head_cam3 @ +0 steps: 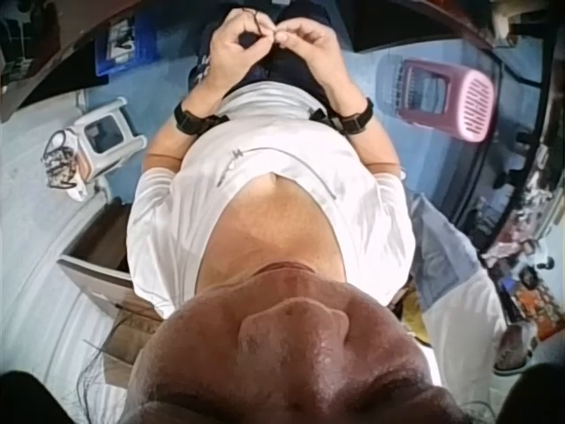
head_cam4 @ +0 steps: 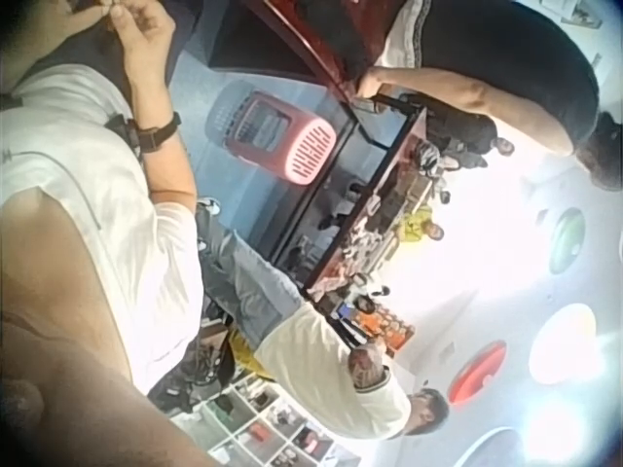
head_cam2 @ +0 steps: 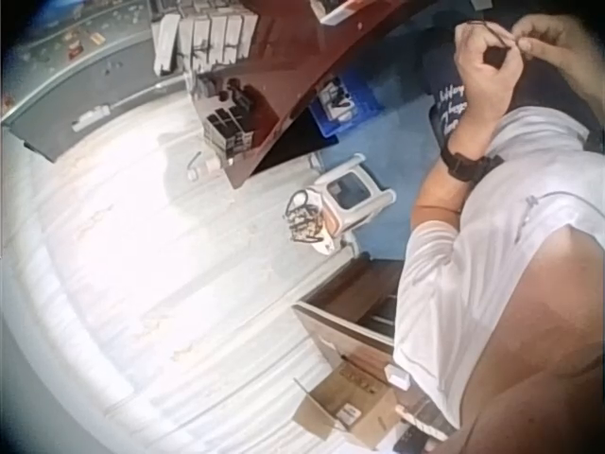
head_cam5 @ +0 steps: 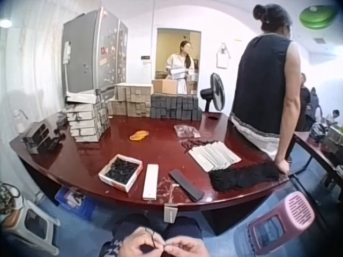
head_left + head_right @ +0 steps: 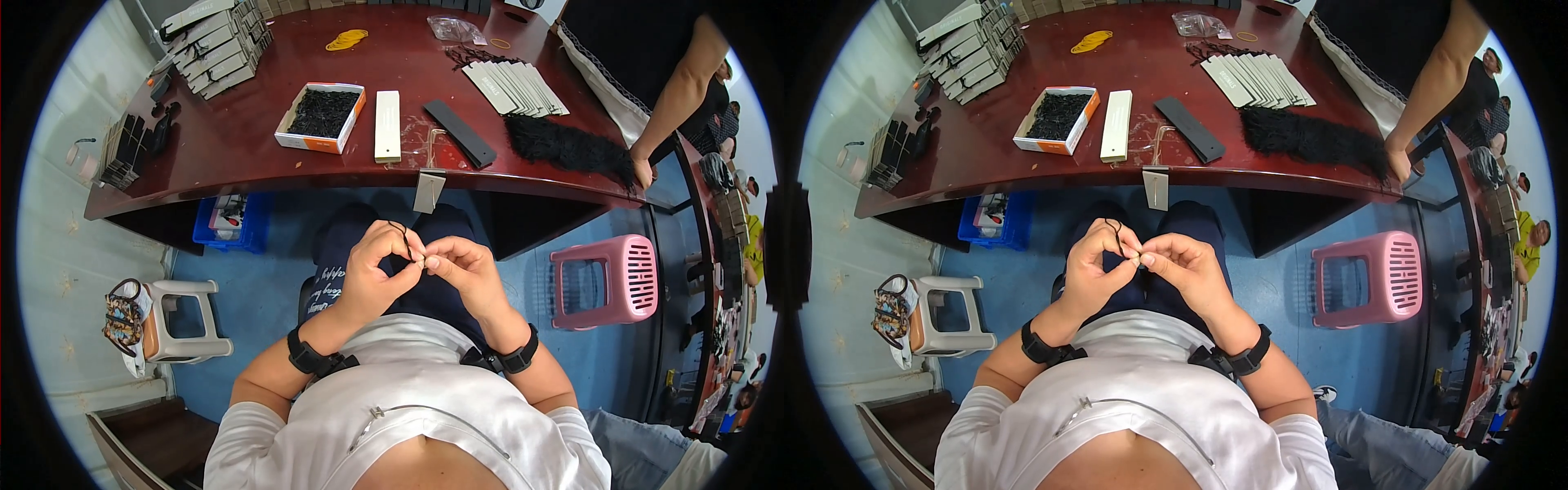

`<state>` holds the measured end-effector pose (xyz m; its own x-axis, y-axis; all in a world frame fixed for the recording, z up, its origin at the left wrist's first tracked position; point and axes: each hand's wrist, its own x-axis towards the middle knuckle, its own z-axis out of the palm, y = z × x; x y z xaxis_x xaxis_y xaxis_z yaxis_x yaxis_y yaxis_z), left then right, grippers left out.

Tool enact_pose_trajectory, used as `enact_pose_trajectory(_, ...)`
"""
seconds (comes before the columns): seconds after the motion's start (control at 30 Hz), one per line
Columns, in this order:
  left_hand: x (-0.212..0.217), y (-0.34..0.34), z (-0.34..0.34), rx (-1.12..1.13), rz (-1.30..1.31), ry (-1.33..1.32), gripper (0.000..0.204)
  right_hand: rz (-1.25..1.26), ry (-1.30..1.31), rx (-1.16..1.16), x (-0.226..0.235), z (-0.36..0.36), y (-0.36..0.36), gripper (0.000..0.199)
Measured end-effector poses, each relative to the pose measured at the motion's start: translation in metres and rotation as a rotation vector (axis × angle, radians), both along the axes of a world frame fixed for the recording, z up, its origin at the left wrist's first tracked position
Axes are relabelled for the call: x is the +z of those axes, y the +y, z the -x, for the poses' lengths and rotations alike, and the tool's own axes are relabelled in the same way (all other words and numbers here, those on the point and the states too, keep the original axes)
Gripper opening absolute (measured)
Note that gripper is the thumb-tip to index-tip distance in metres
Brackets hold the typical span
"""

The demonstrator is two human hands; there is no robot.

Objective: Manually assembling small black plastic components by threading and tying strings through them at a workbench.

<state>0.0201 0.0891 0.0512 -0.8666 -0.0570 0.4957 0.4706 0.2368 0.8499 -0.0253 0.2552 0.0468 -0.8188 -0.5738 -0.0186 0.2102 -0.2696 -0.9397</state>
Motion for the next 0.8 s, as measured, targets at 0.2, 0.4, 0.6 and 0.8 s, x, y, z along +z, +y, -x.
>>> enact_pose_trajectory(0.2, -0.01, -0.006, 0.004, -0.071, -0.3, -0.105, 0.015, -0.032, 0.087, -0.042, -0.002, 0.001, 0.005, 0.003)
enact_pose_trajectory(0.4, -0.009, -0.008, 0.002, -0.134, -0.483, -0.282, 0.014, -0.129, 0.34, -0.125, -0.013, 0.01, 0.011, 0.011)
enact_pose_trajectory(0.6, -0.01, -0.005, 0.003, -0.208, -0.436, -0.284, 0.011, -0.165, 0.339, -0.002, 0.008, -0.002, 0.003, 0.035)
enact_pose_trajectory(0.8, -0.011, -0.006, 0.001, -0.386, -0.662, -0.369, 0.008, -0.134, 0.185, 0.044, 0.008, -0.002, 0.008, 0.022)
